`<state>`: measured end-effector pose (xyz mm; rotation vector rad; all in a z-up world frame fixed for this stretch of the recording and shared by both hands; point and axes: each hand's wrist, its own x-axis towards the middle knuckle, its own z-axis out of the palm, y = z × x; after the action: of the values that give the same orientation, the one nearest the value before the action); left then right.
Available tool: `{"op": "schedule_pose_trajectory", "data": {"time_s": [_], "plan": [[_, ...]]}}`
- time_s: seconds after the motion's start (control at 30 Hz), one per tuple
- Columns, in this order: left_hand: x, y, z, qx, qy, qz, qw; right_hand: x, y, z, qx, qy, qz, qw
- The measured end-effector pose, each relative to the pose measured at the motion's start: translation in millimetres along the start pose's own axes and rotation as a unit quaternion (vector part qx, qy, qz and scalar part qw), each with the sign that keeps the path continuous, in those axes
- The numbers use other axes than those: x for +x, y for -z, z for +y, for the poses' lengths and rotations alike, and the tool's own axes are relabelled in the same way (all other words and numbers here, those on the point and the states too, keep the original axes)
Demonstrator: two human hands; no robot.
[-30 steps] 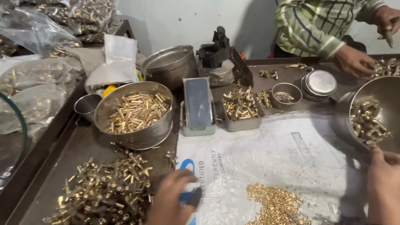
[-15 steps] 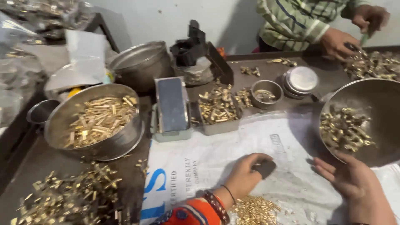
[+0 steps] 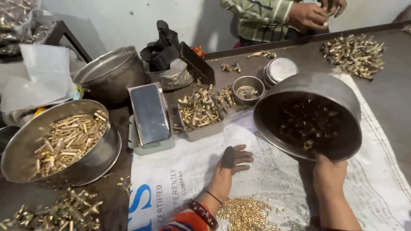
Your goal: The person repeatedly picks small brass-colored metal components from a pile on a white sack and inserts them into a handheld tool, then places the assembled pieces into a metal bowl. The process is repeated continuously throughout the clip.
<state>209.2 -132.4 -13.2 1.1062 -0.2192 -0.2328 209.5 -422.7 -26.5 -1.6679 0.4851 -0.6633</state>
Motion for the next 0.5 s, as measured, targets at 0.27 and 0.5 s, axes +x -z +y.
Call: {"op": "schedule_pose_trajectory", "data": {"time_s": [0.27, 0.5], "plan": [[-2, -3, 15, -0.09, 0.026, 0.06, 0.994, -28, -11, -78, 0.064, 0.114, -0.057, 0.99], [-6, -3, 24, 0.093, 0.026, 0.074, 0.993, -11, -7, -77, 0.138, -0.033, -0.003, 0.99]]}}
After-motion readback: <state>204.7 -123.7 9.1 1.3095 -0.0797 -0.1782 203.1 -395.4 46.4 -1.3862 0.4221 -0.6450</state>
